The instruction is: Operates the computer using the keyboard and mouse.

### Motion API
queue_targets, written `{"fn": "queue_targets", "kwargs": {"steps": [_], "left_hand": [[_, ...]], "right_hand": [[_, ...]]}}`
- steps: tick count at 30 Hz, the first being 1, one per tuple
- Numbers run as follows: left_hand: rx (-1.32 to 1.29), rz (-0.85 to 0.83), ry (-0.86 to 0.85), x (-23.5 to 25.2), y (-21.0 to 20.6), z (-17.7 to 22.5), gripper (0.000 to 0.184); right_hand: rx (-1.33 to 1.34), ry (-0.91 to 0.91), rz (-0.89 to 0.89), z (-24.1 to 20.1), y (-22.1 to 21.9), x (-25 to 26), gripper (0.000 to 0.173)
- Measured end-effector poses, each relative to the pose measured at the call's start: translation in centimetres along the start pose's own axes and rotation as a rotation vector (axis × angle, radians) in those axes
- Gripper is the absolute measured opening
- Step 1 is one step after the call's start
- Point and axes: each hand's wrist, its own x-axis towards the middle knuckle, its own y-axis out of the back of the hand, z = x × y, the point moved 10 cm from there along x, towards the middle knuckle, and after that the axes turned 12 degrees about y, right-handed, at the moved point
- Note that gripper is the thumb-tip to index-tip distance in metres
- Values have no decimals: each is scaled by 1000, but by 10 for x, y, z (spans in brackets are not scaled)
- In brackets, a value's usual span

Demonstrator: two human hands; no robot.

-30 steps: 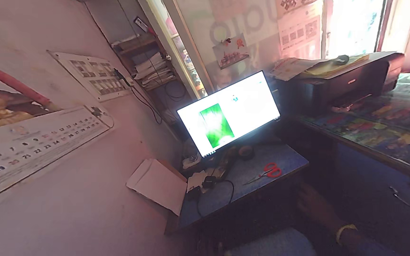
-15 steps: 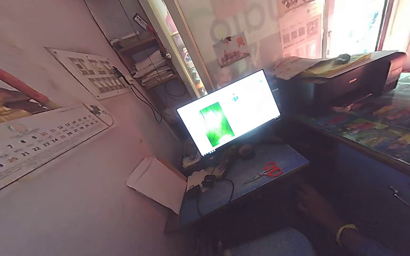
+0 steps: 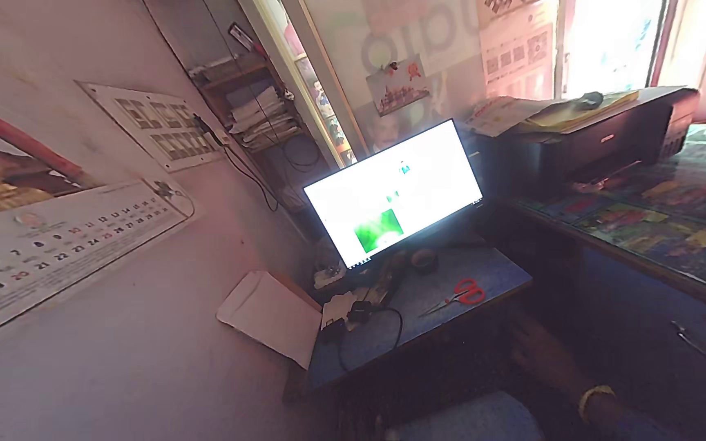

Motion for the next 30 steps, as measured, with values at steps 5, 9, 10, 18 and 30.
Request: {"fn": "queue_targets", "kwargs": {"steps": [5,9,10,18,30], "left_hand": [[2,1,-14,0,-2,0,64],[12,57,-50,2,-17,-12,64],[14,59,-52,3,-17,-13,64],[15,59,-49,0,1,2,62],[19,42,-45,3,-1,2,61]], "right_hand": [[11,-1,-44,-1,-1,-1,52],[21,6,-42,2,-5,-1,52],[17,12,-34,2,-4,0,52],[14,32,18,1,-4,-1,51],[-1,53,63,0,-2,1,49]]}}
